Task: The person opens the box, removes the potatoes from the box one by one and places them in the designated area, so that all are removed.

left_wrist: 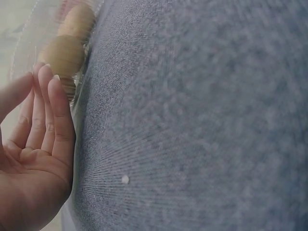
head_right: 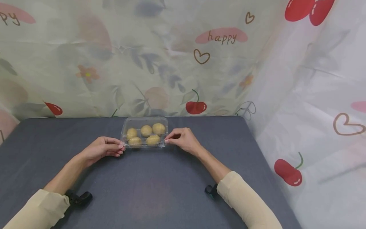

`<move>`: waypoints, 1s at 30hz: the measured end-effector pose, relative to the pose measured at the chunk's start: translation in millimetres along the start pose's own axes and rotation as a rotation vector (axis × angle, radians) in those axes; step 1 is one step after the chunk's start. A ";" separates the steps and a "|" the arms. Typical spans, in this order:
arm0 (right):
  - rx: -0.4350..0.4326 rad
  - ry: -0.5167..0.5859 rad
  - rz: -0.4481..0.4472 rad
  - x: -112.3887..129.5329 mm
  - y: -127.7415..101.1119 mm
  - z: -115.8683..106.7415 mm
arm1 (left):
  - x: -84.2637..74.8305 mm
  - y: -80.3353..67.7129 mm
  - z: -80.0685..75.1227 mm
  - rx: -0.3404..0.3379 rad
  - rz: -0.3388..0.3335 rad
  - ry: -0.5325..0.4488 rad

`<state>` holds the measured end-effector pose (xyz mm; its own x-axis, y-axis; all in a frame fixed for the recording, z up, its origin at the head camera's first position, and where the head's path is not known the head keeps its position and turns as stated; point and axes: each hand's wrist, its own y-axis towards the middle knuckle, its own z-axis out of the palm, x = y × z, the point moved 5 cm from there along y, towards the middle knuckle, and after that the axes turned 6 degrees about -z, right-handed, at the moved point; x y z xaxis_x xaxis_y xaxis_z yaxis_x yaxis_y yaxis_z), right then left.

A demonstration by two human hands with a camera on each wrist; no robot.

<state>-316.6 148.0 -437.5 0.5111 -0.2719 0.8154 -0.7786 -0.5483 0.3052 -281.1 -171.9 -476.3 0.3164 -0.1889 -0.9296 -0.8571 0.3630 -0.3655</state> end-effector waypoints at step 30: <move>-0.013 0.056 -0.004 13.6 9.6 -7.6 | -4.7 0.9 2.5 -0.009 0.006 0.036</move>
<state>-320.0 145.1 -419.7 0.4930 -0.2248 0.8405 -0.7816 -0.5388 0.3143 -282.3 -168.4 -472.4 0.2966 -0.2196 -0.9294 -0.8626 0.3559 -0.3594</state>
